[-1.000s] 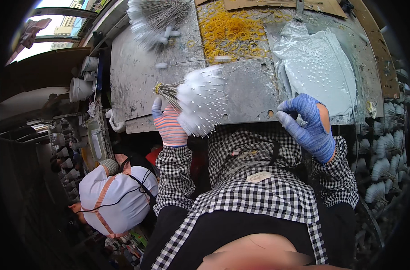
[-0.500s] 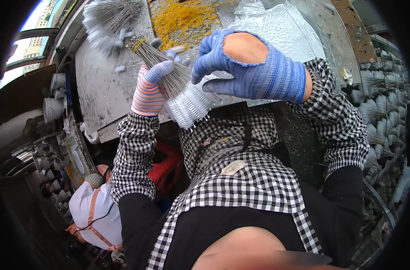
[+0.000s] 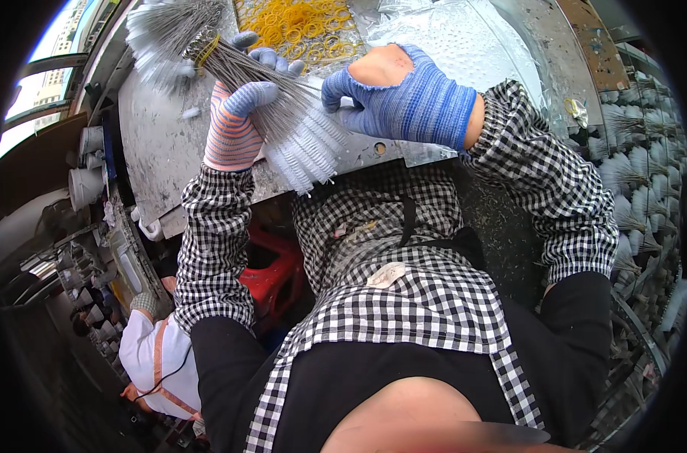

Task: Assembling bundles of white bristles, securing them with rubber bands, and dipping them in a white substance at a manufacturing workstation.

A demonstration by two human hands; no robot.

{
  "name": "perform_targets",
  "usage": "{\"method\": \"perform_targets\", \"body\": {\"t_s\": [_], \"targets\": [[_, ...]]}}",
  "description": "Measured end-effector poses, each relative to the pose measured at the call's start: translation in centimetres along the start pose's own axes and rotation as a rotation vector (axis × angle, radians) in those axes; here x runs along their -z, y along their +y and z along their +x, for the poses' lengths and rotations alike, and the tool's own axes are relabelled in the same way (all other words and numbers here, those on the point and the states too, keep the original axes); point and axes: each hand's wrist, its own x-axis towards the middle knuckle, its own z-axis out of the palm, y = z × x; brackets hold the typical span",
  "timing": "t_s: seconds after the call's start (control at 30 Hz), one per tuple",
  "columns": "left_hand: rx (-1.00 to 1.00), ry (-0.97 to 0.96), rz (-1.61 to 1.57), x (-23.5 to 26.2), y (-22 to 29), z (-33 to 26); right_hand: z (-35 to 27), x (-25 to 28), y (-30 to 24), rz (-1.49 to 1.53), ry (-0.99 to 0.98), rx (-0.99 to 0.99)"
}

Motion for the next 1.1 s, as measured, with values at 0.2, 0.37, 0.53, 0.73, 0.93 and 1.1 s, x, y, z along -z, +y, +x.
{"method": "perform_targets", "body": {"t_s": [0.2, 0.37, 0.53, 0.73, 0.93, 1.1], "targets": [[-0.022, -0.039, -0.114, -0.4, -0.5, 1.5, 0.0, 0.7, 0.7, 0.039, -0.035, -0.052], [-0.047, -0.078, -0.13, -1.2, -0.9, 3.6, 0.0, 1.2, 1.8, 0.035, -0.057, -0.104], [-0.123, -0.242, -0.184, -2.1, -2.0, 5.9, -0.4, 1.7, 2.8, 0.113, -0.075, -0.16], [-0.124, -0.353, -0.146, -4.9, -3.0, 8.3, -2.3, 3.5, 4.7, 0.15, -0.024, -0.21], [-0.11, -0.218, -0.017, -8.1, -2.1, 9.2, -3.2, 6.0, 4.2, 0.126, -0.031, -0.294], [-0.09, -0.157, -0.099, -8.1, -3.2, 10.2, -3.4, 4.4, 5.6, 0.228, 0.112, -0.303]]}}
